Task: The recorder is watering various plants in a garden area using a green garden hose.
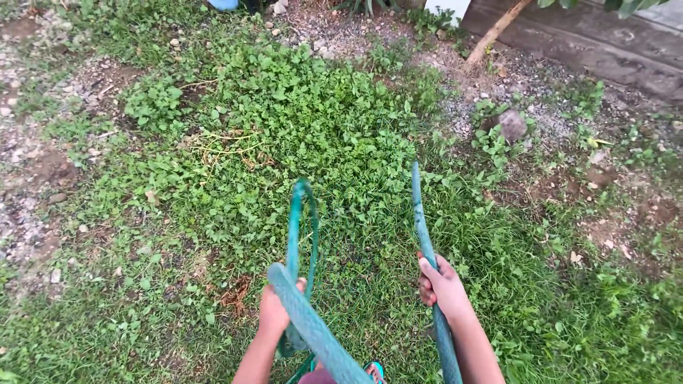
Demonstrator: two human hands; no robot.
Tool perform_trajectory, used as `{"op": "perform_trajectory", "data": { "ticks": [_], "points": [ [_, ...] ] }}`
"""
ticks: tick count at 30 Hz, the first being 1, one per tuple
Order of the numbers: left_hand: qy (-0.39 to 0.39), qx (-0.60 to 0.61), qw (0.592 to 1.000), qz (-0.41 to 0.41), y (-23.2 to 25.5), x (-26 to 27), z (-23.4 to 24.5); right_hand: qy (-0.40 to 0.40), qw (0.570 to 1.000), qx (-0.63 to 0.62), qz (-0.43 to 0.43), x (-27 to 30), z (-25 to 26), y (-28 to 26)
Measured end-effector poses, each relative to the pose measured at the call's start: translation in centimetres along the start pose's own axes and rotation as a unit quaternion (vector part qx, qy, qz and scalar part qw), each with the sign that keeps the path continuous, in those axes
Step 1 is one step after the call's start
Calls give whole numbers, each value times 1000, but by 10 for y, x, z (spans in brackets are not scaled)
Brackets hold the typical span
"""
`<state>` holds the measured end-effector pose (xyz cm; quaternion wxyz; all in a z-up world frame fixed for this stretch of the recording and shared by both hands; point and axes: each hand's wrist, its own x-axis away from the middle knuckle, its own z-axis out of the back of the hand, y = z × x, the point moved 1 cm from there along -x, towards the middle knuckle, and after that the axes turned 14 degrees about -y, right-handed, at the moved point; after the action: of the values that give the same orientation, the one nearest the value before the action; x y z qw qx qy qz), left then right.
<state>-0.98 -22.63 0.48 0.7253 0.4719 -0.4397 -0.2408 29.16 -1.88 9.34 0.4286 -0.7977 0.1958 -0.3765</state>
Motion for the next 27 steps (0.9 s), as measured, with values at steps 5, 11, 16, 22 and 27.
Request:
{"op": "perform_trajectory", "data": {
  "ticks": [5, 11, 16, 22, 27],
  "points": [
    [92, -93, 987, 95, 35, 6, 64, -15, 1000, 4, -10, -3, -6, 12],
    [172, -33, 983, 52, -1, -16, 99, -44, 999, -1, -22, -15, -42, 19],
    [178, -25, 983, -23, -15, -12, 103, -31, 998, 34, -37, -28, -68, 15],
    [168, 78, 983, 3, -56, -15, 107, -42, 998, 20, -38, -45, -86, 18],
    [119, 89, 989, 3, -54, -10, 93, -36, 994, 82, -61, -43, -87, 12]
  ]
}}
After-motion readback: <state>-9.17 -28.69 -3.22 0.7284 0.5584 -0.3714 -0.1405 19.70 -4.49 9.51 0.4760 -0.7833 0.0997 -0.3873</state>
